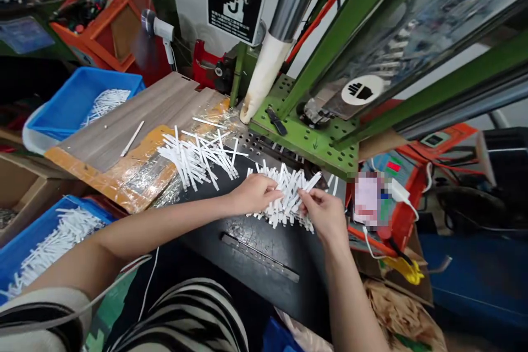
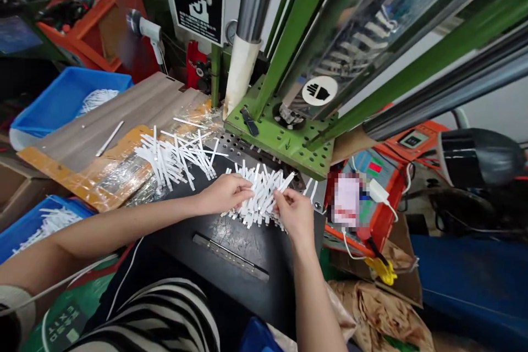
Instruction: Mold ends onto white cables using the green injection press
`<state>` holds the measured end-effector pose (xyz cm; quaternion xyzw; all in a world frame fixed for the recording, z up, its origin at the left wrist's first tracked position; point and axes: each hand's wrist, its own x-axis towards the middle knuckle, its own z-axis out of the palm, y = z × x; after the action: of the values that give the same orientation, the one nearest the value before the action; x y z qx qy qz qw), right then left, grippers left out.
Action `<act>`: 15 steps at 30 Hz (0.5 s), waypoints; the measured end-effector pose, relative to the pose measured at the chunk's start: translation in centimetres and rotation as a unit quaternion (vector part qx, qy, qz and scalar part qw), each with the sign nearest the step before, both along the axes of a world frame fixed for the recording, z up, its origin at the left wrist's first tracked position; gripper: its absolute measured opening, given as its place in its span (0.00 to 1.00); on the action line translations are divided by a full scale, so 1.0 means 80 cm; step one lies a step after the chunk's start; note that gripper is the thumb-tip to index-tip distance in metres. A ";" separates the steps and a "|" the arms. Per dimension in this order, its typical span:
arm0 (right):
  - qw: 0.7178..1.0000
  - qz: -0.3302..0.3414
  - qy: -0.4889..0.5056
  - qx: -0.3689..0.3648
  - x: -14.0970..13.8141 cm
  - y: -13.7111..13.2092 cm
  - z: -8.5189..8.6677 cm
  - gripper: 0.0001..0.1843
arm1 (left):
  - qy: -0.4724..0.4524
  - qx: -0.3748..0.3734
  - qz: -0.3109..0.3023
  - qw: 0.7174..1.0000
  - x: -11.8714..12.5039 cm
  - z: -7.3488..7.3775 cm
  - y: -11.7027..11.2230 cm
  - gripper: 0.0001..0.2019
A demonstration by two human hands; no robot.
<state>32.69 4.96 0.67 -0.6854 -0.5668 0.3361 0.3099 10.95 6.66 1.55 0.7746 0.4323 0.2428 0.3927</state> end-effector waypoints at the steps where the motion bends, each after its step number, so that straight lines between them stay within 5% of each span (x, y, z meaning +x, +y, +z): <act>1: 0.998 -0.002 -0.068 0.007 0.002 0.007 -0.003 0.25 | 0.013 0.015 -0.004 1.000 -0.010 0.002 0.003 0.11; 5: 0.949 -0.010 -0.300 0.101 -0.009 0.006 0.001 0.21 | 0.107 0.097 -0.048 0.988 -0.090 0.009 -0.004 0.11; 8: 0.941 0.079 -0.294 0.145 -0.053 0.002 0.016 0.16 | 0.287 0.244 -0.055 0.925 -0.153 0.007 -0.003 0.13; 11: 0.928 0.230 -0.277 0.098 -0.125 0.019 0.029 0.12 | 0.352 0.299 -0.083 0.883 -0.184 -0.001 0.007 0.10; 15: 0.915 0.267 -0.303 -0.007 -0.211 0.060 0.035 0.15 | 0.276 0.284 -0.085 0.914 -0.181 -0.005 0.013 0.11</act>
<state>15.84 9.72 3.48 -0.5799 -0.7929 0.1864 0.0167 -3.51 7.70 1.14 0.9237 0.3684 0.0972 0.0399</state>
